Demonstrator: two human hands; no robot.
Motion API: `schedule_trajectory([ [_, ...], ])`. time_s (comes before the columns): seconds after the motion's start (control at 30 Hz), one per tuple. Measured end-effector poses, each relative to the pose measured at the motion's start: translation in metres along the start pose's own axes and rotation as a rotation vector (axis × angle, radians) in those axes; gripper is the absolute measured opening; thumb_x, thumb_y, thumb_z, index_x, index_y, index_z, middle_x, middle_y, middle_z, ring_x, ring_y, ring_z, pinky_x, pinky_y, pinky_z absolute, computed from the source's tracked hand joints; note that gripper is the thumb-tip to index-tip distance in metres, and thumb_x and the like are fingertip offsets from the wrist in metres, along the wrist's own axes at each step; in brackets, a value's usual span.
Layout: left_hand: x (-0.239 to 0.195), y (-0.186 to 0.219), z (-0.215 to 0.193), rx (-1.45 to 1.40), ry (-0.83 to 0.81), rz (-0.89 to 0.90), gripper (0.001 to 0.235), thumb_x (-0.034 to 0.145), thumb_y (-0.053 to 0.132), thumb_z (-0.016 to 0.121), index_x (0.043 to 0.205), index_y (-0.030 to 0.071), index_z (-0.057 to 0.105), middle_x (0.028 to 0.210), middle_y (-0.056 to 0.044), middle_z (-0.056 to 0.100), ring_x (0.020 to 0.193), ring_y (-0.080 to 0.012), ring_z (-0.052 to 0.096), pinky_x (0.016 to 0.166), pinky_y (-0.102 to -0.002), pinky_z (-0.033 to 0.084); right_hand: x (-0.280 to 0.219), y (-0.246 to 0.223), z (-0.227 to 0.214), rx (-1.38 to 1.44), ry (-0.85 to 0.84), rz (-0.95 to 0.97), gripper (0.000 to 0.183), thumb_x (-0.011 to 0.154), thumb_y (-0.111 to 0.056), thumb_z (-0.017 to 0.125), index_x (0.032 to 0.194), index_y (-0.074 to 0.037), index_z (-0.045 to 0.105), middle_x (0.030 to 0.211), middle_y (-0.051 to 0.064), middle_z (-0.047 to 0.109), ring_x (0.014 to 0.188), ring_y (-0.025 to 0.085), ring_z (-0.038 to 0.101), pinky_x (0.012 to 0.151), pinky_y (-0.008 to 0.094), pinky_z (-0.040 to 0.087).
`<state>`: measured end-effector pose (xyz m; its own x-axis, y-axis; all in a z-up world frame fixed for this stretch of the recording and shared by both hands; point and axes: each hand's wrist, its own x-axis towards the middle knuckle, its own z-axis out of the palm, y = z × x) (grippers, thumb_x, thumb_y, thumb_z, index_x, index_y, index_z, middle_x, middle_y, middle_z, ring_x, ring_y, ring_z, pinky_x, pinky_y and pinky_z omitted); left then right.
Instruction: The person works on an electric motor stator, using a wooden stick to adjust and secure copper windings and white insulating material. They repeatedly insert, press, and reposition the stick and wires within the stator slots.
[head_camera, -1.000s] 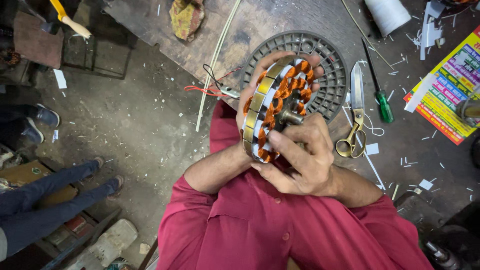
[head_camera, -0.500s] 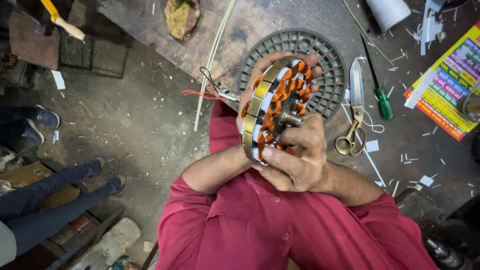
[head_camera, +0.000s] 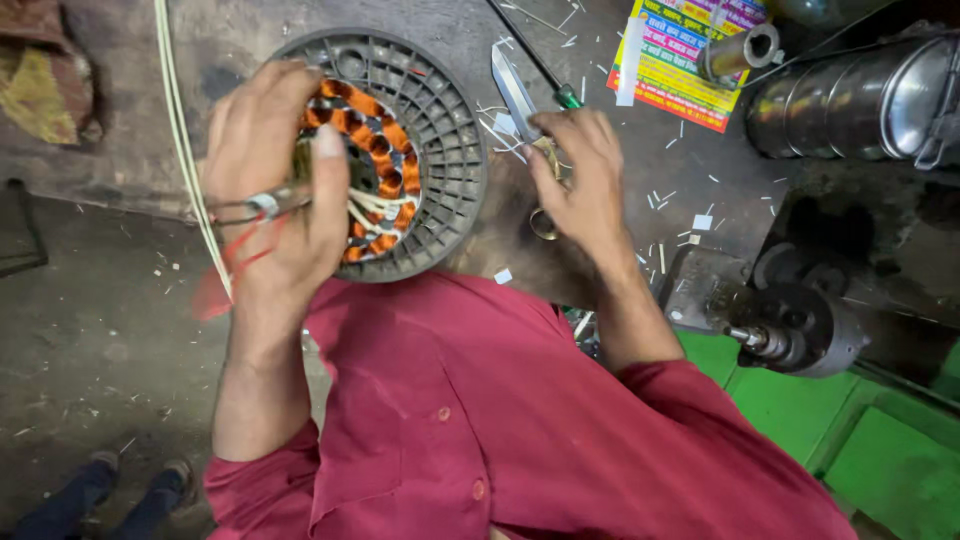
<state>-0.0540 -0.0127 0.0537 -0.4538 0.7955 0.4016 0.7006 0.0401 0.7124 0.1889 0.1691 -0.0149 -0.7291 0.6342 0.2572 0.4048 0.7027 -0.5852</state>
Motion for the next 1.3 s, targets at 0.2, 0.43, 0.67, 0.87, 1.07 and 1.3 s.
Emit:
schedule_trajectory([
  [0.2,0.014,0.001,0.010,0.189,-0.148,0.031,0.028,0.111,0.012,0.066,0.136,-0.002,0.062,0.138,-0.019,0.061,0.130,-0.0371,0.057,0.113,-0.047,0.045,-0.023,0.034,0.030,-0.253,-0.053,0.165,0.052,0.072,-0.010,0.078,0.121,-0.001,0.066,0.103,0.018,0.065,0.101,0.037,0.061,0.082,0.048,0.045],
  [0.43,0.008,-0.004,0.005,0.122,-0.154,0.078,0.051,0.099,0.021,0.079,0.136,-0.008,0.059,0.141,-0.026,0.056,0.132,-0.0454,0.051,0.113,-0.053,0.040,-0.011,0.074,0.014,-0.112,0.010,0.233,0.034,0.082,-0.007,0.075,0.115,-0.005,0.067,0.107,0.014,0.065,0.102,0.032,0.063,0.091,0.045,0.050],
  [0.67,-0.062,-0.035,-0.014,0.261,0.111,-0.055,0.017,0.108,0.010,0.077,0.122,0.002,0.074,0.133,-0.015,0.072,0.131,-0.0325,0.065,0.121,-0.047,0.046,-0.008,0.067,0.012,-0.315,-0.086,-0.025,0.021,0.086,-0.009,0.078,0.106,-0.007,0.075,0.107,0.013,0.063,0.104,0.035,0.052,0.089,0.046,0.040],
  [0.87,-0.142,-0.033,-0.054,0.341,0.285,-0.290,0.017,0.106,0.012,0.074,0.118,0.001,0.073,0.123,-0.017,0.073,0.123,-0.0311,0.066,0.113,-0.046,0.048,-0.006,0.074,0.040,-0.247,0.004,0.050,0.012,0.095,-0.010,0.070,0.104,-0.002,0.065,0.103,0.015,0.061,0.104,0.035,0.053,0.090,0.047,0.039],
  [1.07,-0.137,0.004,-0.026,0.209,0.192,-0.120,0.012,0.100,0.001,0.082,0.109,0.002,0.075,0.113,-0.012,0.075,0.112,-0.0269,0.071,0.103,-0.038,0.055,0.002,0.083,0.008,1.083,0.049,0.462,0.011,0.100,-0.015,0.064,0.105,-0.006,0.059,0.097,0.012,0.066,0.093,0.025,0.062,0.088,0.038,0.051],
  [1.3,-0.046,0.071,0.007,-0.151,-0.031,0.140,0.024,0.093,0.008,0.082,0.114,0.003,0.071,0.116,-0.012,0.073,0.101,-0.0306,0.071,0.091,-0.040,0.055,-0.002,0.031,-0.035,1.445,-0.158,0.477,0.021,0.096,-0.018,0.068,0.109,-0.004,0.059,0.079,0.014,0.066,0.063,0.023,0.061,0.056,0.032,0.046],
])
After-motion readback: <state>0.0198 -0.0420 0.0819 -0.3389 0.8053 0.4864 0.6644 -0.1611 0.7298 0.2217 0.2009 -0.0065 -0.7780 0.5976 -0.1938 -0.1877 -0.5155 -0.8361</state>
